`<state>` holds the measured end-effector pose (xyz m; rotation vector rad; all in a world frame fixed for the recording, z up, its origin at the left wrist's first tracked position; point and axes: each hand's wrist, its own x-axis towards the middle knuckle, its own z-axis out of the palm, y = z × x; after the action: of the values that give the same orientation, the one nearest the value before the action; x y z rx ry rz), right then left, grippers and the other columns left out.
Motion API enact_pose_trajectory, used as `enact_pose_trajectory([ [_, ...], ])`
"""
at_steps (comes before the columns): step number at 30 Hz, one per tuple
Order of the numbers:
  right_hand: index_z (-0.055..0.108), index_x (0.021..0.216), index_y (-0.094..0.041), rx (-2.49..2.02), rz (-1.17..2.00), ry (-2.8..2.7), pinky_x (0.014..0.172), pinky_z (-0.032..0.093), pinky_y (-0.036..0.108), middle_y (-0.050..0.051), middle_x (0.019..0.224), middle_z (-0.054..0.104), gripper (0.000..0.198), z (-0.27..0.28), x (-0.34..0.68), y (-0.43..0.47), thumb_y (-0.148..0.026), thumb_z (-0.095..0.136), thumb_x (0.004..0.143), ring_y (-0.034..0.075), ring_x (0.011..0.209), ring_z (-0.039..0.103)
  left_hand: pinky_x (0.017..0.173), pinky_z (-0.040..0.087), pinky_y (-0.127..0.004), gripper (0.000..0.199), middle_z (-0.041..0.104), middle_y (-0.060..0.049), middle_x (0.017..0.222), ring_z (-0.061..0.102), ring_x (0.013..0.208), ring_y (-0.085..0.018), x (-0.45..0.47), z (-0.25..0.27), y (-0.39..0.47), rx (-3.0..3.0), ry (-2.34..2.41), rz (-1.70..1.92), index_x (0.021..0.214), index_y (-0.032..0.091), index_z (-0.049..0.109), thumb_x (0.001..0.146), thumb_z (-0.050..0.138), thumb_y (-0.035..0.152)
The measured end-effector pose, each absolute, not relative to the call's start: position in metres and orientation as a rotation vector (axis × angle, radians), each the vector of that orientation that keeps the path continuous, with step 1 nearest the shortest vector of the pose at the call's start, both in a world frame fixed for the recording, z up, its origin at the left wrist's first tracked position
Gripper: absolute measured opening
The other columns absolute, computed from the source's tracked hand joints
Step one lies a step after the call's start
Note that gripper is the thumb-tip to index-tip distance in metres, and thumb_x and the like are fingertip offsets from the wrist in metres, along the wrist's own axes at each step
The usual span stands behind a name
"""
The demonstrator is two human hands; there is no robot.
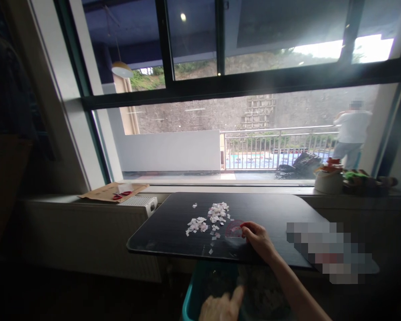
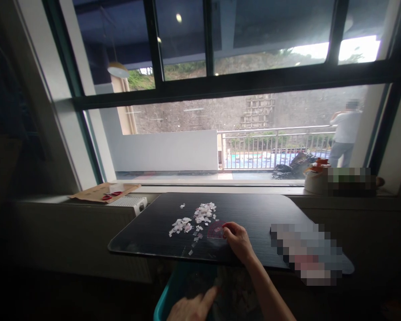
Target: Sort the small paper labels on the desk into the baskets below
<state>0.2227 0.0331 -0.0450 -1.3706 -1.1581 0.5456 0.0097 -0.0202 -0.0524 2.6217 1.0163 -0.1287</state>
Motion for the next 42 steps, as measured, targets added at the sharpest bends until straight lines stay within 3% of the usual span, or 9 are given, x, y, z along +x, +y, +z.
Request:
enact_pose_trajectory([
  [2,0.068,0.083,-0.013,-1.37,0.546,-1.15,0.051,0.041,0.024,0.0,0.058,0.062,0.026,-0.046,0.223,0.034,-0.034,0.056,0.072,0.012,0.049,0.052,0.088,0.047,-0.043,0.064,0.065,-0.01,0.114,0.062,0.1,-0.03,-0.012,-0.041,-0.019,2.58,0.98,0.102,0.136,0.028,0.042,0.075,0.058,0.04],
  [3,0.068,0.083,-0.013,-1.369,0.548,-1.148,0.051,0.041,0.024,0.0,0.058,0.062,0.026,-0.047,0.223,0.034,-0.034,0.056,0.072,0.012,0.05,0.052,0.09,0.047,-0.038,0.06,0.064,-0.007,0.116,0.061,0.102,-0.027,-0.024,-0.036,-0.016,2.538,0.999,0.315,0.13,0.029,0.048,0.073,0.06,0.041],
  [6,0.068,0.083,-0.013,-1.36,0.562,-1.147,0.05,0.041,0.023,0.0,0.058,0.062,0.027,-0.044,0.222,0.032,-0.035,0.057,0.072,0.012,0.05,0.052,0.084,0.05,-0.029,0.03,0.069,-0.003,0.102,0.064,0.092,-0.021,-0.057,-0.027,0.012,2.346,1.205,0.958,0.104,0.028,0.063,0.081,0.052,0.043],
  [11,0.069,0.083,-0.013,-1.341,0.583,-1.168,0.049,0.041,0.023,0.001,0.059,0.063,0.03,-0.039,0.216,0.028,-0.039,0.059,0.07,0.012,0.05,0.052,0.08,0.048,-0.031,0.025,0.069,-0.004,0.085,0.064,0.085,-0.021,-0.089,-0.015,0.117,2.121,1.459,1.554,0.081,0.021,0.062,0.081,0.046,0.04],
  [16,0.07,0.081,-0.014,-1.327,0.584,-1.207,0.05,0.041,0.023,0.001,0.06,0.064,0.029,-0.04,0.212,0.03,-0.039,0.062,0.07,0.012,0.05,0.052,0.075,0.046,-0.031,0.016,0.067,-0.006,0.083,0.062,0.084,-0.022,-0.093,-0.018,0.188,2.24,1.838,1.201,0.076,0.02,0.061,0.081,0.048,0.028],
  [23,0.068,0.085,-0.013,-1.338,0.637,-1.171,0.049,0.042,0.023,0.0,0.06,0.063,0.028,-0.038,0.203,0.033,-0.037,0.06,0.072,0.011,0.049,0.051,0.077,0.042,-0.033,0.014,0.063,-0.005,0.095,0.058,0.09,-0.023,-0.086,-0.036,0.178,2.579,1.932,0.849,0.084,0.022,0.062,0.083,0.048,0.027],
  [42,0.069,0.088,-0.014,-1.302,0.701,-1.301,0.051,0.044,0.024,0.002,0.065,0.065,0.032,-0.041,0.187,0.025,-0.041,0.059,0.074,0.014,0.054,0.055,0.078,0.04,-0.034,0.014,0.062,-0.006,0.095,0.056,0.091,-0.023,-0.081,-0.032,0.171,2.525,1.984,0.845,0.083,0.02,0.059,0.082,0.047,0.027],
])
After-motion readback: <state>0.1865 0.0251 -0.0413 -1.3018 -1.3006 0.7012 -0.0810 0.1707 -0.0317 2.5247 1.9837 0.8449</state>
